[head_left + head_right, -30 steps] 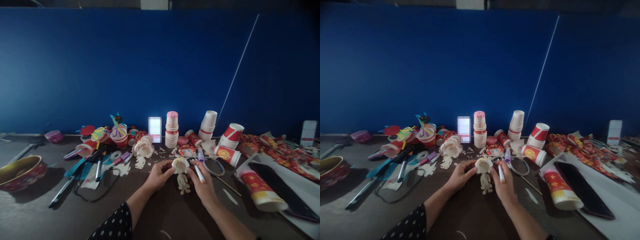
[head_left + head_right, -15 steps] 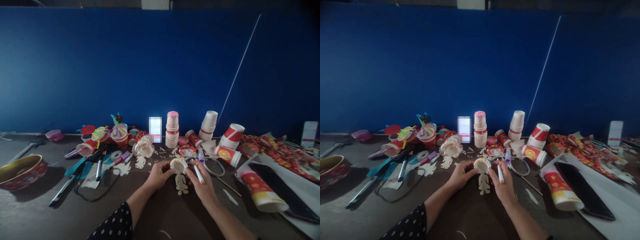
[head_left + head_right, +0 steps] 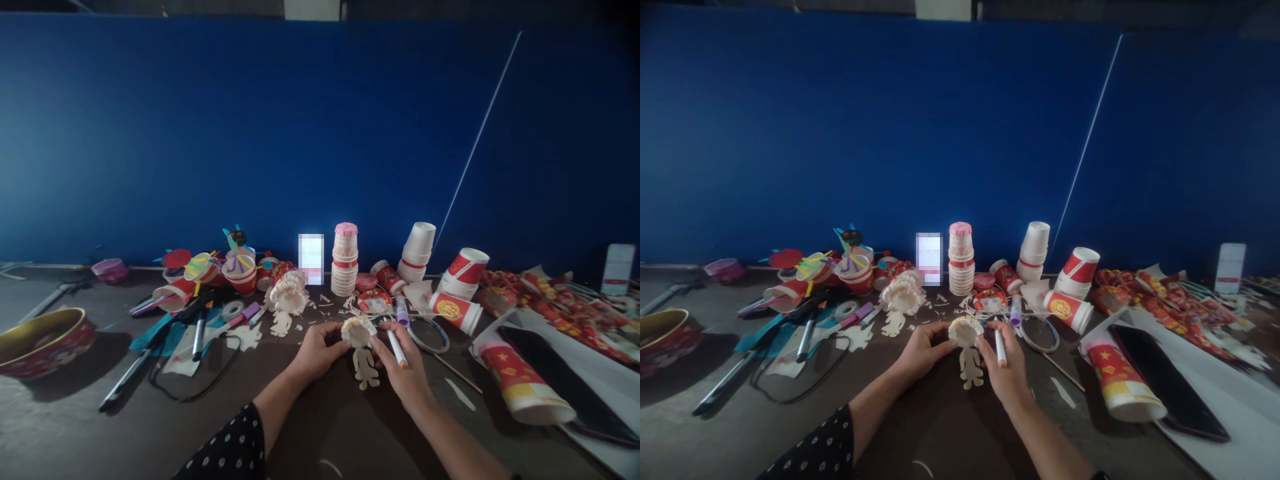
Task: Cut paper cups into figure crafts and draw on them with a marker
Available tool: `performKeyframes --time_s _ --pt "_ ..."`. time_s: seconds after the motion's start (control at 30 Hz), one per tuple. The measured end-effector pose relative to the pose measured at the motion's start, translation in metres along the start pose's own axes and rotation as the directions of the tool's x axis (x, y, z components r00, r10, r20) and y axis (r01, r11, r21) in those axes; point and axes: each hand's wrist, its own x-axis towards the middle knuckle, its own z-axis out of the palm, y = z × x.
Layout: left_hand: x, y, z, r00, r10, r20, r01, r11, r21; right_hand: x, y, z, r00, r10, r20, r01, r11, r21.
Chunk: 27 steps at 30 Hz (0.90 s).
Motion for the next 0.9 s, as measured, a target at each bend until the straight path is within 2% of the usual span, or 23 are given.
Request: performKeyframes --time_s 0.33,0.57,0.9 --pt "-0.0017 0.0014 -0.0011 0.999 0.009 0.032 -0.007 0.998 -0.065 -0.0004 -0.0030 -0.0012 1.000 0.028 0.014 -0.028 1.000 -0.005" --pt "-0.0010 0.0062 -0.0020 0.999 0.026 -0.030 -0.024 0.997 0.071 0.0000 -0.0011 0.0007 0.999 0.034 0.033 -0.034 0.999 0.002" --pt "-0.0010 0.0035 -0.0016 0.999 0.016 -0.031 -0.015 0.999 0.033 0.0001 -0.0019 0.0007 0.999 0.015 0.038 -0.016 1.000 0.012"
